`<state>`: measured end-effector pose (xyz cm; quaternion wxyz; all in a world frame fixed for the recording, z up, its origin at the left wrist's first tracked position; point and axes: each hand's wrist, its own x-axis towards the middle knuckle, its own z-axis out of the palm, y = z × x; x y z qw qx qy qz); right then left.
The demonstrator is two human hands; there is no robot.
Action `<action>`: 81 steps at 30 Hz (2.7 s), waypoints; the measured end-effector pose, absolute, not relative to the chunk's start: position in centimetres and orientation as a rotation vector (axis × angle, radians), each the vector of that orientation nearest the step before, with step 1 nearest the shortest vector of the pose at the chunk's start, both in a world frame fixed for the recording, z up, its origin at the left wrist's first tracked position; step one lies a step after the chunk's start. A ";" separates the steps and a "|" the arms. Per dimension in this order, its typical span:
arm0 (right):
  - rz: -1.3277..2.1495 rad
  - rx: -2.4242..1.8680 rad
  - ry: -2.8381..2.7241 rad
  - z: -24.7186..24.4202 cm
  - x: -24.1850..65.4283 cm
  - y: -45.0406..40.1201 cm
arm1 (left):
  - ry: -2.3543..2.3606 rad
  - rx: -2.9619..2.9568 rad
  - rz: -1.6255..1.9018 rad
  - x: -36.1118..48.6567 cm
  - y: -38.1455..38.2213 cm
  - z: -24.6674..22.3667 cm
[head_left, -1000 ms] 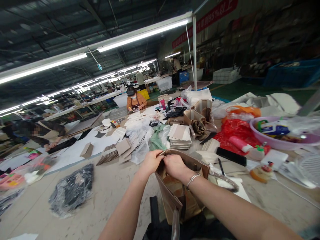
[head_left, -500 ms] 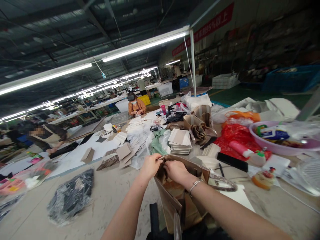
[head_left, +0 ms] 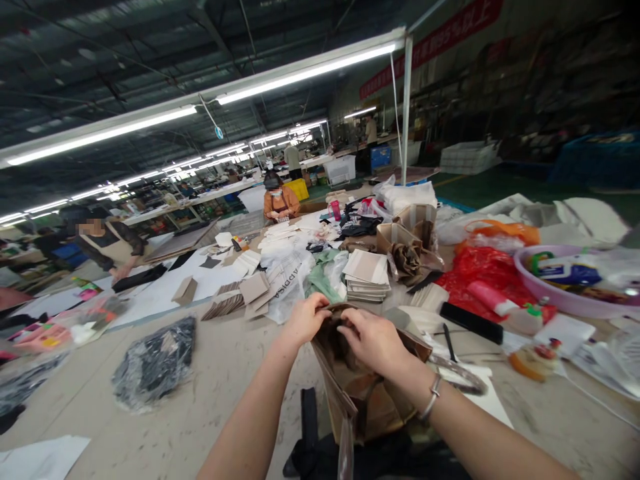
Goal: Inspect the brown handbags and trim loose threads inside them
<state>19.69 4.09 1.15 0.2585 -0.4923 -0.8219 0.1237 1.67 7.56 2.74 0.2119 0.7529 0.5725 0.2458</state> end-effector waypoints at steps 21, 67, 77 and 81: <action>-0.047 -0.996 -2.197 -1.7 18.6 8.0 | 1.673 2.126 0.669 2.2 7.7 1.7; 0.014 -1.134 -2.409 0.8 18.8 8.0 | 1.557 2.062 0.727 1.9 7.5 1.7; 0.105 -1.270 -2.377 1.6 18.2 8.0 | 1.673 2.061 0.703 2.1 7.4 1.8; 0.201 -1.221 -2.244 1.0 18.7 8.0 | 1.714 2.046 0.752 2.2 7.4 1.6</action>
